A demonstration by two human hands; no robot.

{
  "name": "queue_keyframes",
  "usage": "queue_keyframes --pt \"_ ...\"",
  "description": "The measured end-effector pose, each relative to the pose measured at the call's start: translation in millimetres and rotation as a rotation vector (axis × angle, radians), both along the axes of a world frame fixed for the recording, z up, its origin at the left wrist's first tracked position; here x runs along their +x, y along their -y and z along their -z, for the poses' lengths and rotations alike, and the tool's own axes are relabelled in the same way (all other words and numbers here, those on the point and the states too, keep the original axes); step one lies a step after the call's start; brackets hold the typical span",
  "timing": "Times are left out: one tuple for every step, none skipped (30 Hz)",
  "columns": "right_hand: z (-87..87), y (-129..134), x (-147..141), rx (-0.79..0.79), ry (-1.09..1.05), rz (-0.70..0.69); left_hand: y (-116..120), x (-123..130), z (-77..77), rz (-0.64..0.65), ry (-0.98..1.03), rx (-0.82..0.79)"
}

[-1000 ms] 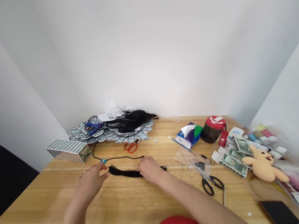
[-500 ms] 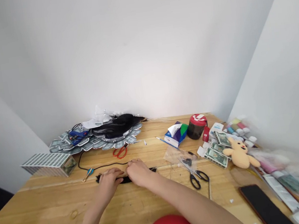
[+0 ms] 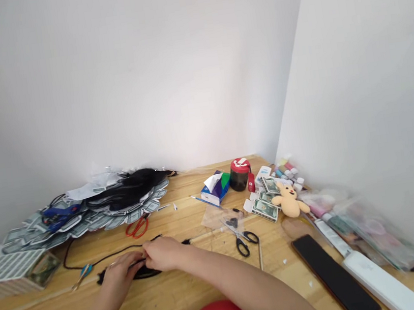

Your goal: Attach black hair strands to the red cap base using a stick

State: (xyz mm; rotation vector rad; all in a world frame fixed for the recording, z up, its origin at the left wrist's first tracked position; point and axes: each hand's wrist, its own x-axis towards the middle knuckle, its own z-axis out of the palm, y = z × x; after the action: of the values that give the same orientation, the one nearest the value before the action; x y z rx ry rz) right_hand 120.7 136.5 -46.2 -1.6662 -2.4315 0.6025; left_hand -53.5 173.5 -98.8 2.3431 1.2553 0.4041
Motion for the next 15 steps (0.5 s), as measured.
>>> queue_keyframes --pt "-0.2 0 1 -0.011 -0.025 0.007 -1 -1 -0.2 0.011 0.024 -0.002" --pt "-0.8 0 1 -0.025 -0.049 0.012 -1 -2 -0.7 0.019 0.049 -0.007" --pt "-1.9 0 2 -0.042 -0.072 0.016 -2 -4 -1.4 0.025 0.075 -0.015" --pt "-3.3 -1 2 -0.061 -0.093 0.015 -2 -5 -2.3 0.028 0.101 -0.024" --pt "-5.0 -1 2 -0.081 -0.11 0.01 -2 -6 -3.3 0.027 0.127 -0.034" --pt "-6.8 -1 2 -0.099 -0.124 0.007 -2 -7 -4.4 0.024 0.152 -0.045" --pt "-8.6 -1 2 -0.112 -0.133 0.006 -2 -7 -5.7 0.018 0.175 -0.054" --pt "-10.0 -2 1 -0.12 -0.138 0.011 -2 -7 -6.9 0.012 0.197 -0.064" --pt "-11.0 -2 1 -0.123 -0.138 0.019 -1 -7 -8.1 0.007 0.215 -0.074" --pt "-11.4 -3 1 -0.124 -0.135 0.027 0 -7 -9.1 0.002 0.23 -0.085" --pt "-11.2 -3 1 -0.123 -0.13 0.034 0 -7 -9.9 0.0 0.244 -0.096" --pt "-10.5 -4 2 -0.124 -0.124 0.036 1 -7 -10.4 -0.003 0.255 -0.108" --pt "-9.3 -4 2 -0.124 -0.119 0.034 1 -8 -10.6 -0.005 0.264 -0.119" --pt "-7.8 -5 3 -0.124 -0.115 0.03 1 -9 -10.6 -0.007 0.272 -0.127" --pt "-6.1 -5 3 -0.121 -0.114 0.025 1 -10 -10.3 -0.009 0.277 -0.133"
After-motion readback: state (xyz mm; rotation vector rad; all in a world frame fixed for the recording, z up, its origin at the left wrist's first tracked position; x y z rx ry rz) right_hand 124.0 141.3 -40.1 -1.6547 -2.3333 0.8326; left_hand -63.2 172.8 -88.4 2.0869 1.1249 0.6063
